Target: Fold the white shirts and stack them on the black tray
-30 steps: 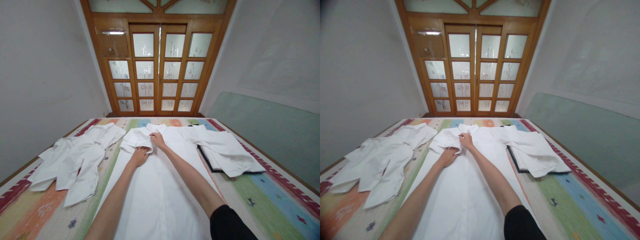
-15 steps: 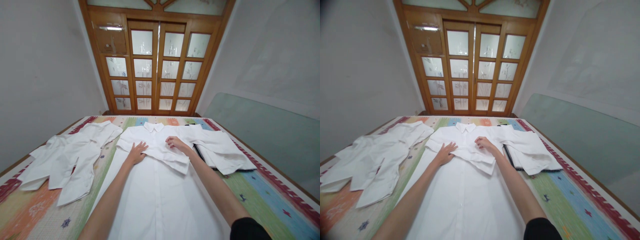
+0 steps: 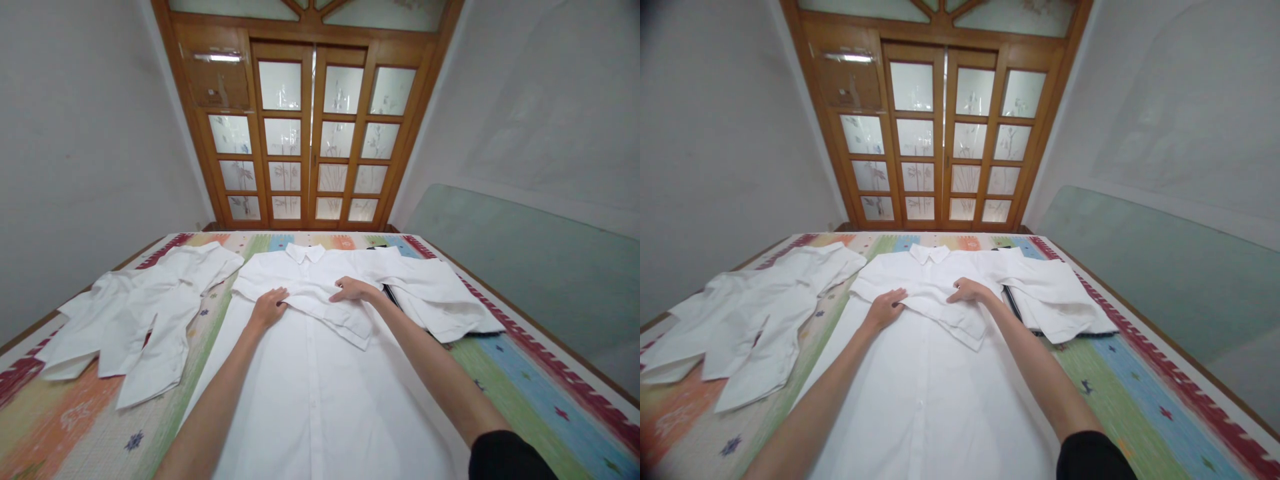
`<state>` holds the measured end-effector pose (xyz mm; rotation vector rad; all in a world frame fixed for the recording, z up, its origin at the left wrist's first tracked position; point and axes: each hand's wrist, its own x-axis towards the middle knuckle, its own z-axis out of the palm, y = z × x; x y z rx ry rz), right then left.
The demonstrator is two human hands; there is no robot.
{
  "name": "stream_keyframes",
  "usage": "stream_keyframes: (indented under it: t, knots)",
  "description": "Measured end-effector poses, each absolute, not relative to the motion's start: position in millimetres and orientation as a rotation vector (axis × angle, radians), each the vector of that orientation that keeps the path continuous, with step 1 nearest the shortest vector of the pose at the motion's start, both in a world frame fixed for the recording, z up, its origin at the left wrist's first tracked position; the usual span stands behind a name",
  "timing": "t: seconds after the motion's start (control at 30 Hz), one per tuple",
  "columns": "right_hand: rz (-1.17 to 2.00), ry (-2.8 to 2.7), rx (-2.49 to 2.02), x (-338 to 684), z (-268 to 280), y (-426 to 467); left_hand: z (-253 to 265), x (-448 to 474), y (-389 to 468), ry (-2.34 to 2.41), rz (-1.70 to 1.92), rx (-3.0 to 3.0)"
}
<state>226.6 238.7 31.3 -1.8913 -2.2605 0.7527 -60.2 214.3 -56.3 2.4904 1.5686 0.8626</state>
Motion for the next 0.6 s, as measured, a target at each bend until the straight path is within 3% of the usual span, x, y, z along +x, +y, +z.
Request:
stream_keyframes:
  t: [0.17, 0.43, 0.6]
  knots:
    - [0.525, -2.156, -1.96, 247.7, 49.8, 256.7, -56.7, -60.4, 213.9, 1.488, 0.894, 2.519]
    - [0.691, -2.231, -2.127, 253.9, 52.9, 268.3, -50.9, -61.9, 212.0, 1.323, 0.729, 2.532]
    - [0.624, -2.259, -2.069, 240.7, 38.0, 270.2, -48.8, -61.3, 212.6, 1.63, 0.782, 2.377]
